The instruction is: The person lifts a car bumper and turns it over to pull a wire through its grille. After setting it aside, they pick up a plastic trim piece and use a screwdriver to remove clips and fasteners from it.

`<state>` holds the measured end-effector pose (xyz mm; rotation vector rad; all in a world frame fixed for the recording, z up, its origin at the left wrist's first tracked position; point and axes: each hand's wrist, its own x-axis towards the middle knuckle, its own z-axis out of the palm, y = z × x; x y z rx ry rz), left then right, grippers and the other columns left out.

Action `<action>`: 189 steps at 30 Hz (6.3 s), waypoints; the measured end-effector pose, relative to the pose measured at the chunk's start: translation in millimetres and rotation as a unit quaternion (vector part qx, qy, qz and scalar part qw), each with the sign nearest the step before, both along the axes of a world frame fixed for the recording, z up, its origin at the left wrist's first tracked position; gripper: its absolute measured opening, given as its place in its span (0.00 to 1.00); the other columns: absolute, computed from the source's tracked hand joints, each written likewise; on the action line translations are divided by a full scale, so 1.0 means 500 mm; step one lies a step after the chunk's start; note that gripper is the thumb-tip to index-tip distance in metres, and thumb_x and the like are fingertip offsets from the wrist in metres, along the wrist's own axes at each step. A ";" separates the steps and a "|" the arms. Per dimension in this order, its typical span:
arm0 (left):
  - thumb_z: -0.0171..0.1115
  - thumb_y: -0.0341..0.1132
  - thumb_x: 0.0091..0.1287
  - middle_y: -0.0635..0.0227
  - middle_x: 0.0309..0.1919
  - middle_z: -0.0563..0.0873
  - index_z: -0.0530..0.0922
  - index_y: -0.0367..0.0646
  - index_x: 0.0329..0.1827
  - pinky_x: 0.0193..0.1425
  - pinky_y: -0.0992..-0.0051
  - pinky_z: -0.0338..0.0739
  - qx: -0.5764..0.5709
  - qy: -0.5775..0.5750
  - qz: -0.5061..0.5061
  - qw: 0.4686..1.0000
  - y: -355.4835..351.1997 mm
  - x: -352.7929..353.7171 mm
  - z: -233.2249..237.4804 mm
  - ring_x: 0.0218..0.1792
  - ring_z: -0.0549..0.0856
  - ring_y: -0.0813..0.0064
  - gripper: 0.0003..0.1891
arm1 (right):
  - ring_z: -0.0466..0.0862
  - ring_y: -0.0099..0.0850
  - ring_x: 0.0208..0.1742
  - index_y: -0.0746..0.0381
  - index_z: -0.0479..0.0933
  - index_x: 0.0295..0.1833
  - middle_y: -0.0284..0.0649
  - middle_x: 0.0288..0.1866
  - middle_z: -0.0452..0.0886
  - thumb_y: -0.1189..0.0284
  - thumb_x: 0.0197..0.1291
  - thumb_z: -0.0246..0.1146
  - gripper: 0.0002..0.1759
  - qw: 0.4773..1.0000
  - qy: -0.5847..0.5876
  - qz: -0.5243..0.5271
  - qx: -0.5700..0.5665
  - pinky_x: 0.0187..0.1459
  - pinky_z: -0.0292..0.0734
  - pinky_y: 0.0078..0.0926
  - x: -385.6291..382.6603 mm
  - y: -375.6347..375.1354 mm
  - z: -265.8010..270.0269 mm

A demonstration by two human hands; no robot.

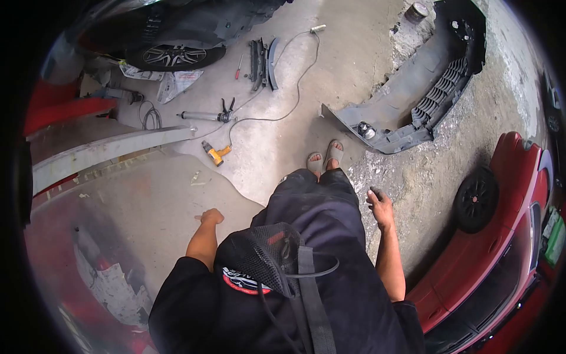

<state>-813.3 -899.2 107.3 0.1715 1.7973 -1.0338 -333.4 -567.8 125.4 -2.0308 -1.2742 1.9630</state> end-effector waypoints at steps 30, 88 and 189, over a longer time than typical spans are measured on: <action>0.60 0.33 0.65 0.55 0.64 0.76 0.76 0.45 0.63 0.68 0.56 0.69 0.450 -0.126 -0.380 0.799 0.849 -0.462 -0.922 0.67 0.74 0.56 0.21 | 0.84 0.39 0.55 0.69 0.76 0.62 0.52 0.53 0.84 0.62 0.67 0.65 0.26 0.996 0.038 0.038 -0.067 0.57 0.77 0.32 -0.671 0.011 -0.707; 0.84 0.41 0.45 0.50 0.52 0.85 0.74 0.28 0.64 0.53 0.68 0.81 0.374 -0.819 -0.205 0.384 1.067 -0.150 -0.646 0.52 0.87 0.61 0.44 | 0.79 0.46 0.55 0.62 0.67 0.62 0.48 0.55 0.73 0.79 0.48 0.72 0.34 0.960 0.106 -0.060 0.252 0.55 0.75 0.40 -0.706 0.087 -0.909; 0.63 0.32 0.62 0.54 0.34 0.82 0.82 0.33 0.35 0.47 0.63 0.79 0.460 -0.684 -0.458 0.332 0.960 -0.017 -0.638 0.42 0.83 0.57 0.09 | 0.79 0.30 0.50 0.70 0.68 0.65 0.46 0.56 0.75 0.80 0.65 0.63 0.24 0.929 0.102 -0.169 0.312 0.42 0.79 0.25 -0.564 -0.057 -0.760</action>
